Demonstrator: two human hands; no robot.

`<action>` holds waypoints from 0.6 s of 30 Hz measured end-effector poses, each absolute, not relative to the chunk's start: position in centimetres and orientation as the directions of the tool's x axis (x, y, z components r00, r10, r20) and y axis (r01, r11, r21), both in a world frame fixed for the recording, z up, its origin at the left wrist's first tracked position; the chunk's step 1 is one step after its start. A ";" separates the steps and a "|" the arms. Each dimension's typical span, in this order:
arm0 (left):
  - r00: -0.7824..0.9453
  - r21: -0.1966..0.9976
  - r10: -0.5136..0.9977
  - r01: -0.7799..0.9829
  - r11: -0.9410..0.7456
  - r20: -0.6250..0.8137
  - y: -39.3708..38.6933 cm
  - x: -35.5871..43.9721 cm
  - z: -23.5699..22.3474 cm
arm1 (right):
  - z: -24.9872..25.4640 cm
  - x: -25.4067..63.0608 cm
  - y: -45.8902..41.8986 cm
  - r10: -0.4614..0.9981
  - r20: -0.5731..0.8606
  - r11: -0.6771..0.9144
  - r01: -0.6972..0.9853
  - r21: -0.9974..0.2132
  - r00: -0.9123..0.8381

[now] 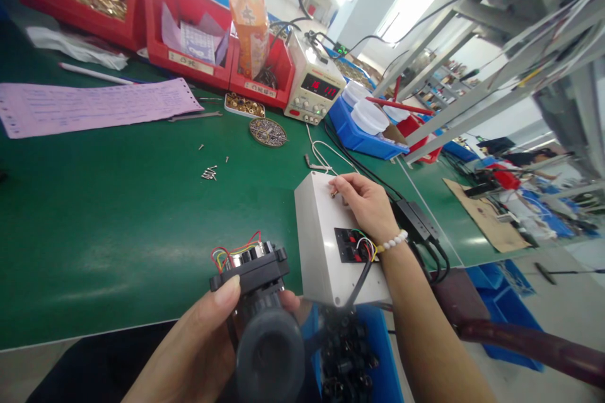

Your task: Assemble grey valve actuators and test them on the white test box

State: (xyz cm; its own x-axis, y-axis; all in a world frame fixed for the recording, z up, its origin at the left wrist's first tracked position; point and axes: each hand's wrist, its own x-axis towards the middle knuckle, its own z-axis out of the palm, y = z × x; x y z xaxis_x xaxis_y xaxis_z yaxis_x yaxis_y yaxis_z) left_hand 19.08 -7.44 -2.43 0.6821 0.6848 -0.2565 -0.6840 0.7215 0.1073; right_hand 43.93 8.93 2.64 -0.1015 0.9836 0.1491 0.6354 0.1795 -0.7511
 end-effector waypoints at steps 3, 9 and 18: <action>0.660 0.148 0.686 -0.679 0.719 -0.307 -7.3 19.1 -2.4 | 2.6 43.9 8.9 0.982 0.153 0.186 0.634 -0.751 -0.106; 0.641 0.184 0.697 -0.680 0.710 -0.321 -7.1 19.2 -2.1 | 2.5 43.9 9.0 0.982 0.154 0.188 0.630 -0.753 -0.108; 0.555 0.074 0.608 -0.701 0.709 -0.567 -7.1 19.6 0.5 | 2.5 44.1 9.0 0.979 0.165 0.202 0.619 -0.759 -0.118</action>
